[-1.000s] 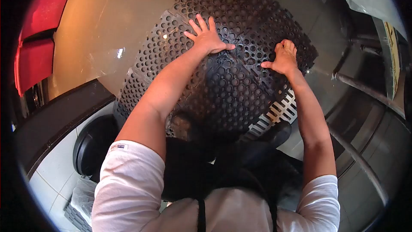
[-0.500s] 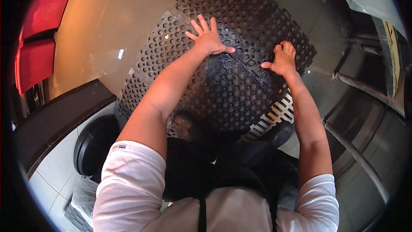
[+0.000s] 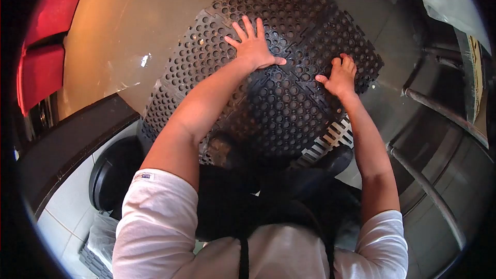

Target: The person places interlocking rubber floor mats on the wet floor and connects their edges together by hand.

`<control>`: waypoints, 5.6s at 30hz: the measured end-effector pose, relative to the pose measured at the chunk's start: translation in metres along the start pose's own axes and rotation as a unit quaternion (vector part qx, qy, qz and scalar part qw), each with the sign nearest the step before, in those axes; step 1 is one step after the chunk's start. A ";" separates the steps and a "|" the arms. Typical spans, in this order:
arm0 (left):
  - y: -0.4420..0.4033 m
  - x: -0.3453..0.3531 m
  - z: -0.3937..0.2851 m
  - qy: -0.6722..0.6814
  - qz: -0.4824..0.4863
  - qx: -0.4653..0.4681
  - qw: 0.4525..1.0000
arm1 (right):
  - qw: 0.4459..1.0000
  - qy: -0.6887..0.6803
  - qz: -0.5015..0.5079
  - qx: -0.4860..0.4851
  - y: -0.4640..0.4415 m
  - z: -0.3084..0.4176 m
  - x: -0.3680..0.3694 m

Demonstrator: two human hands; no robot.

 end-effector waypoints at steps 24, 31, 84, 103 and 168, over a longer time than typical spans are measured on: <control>0.012 0.010 -0.004 -0.010 -0.004 0.037 0.999 | 0.970 -0.226 -0.001 0.083 0.047 0.048 0.039; 0.013 0.001 -0.007 -0.006 0.009 0.012 1.000 | 0.962 -0.248 -0.100 0.059 0.030 0.069 0.016; 0.017 0.019 -0.006 0.108 0.041 -0.070 0.991 | 0.976 -0.128 0.145 0.099 -0.049 0.110 0.041; 0.011 0.007 -0.019 0.205 0.110 -0.154 0.960 | 0.981 -0.169 0.061 0.070 -0.049 0.034 0.013; -0.009 0.018 -0.019 0.270 0.078 -0.189 0.941 | 0.945 -0.122 0.231 0.195 -0.088 0.067 0.018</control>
Point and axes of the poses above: each hand's wrist, its own y-axis away from the middle knuckle, its own x-axis out of the palm, z = x × y, the point moved 6 cm from there along -y, towards the middle knuckle
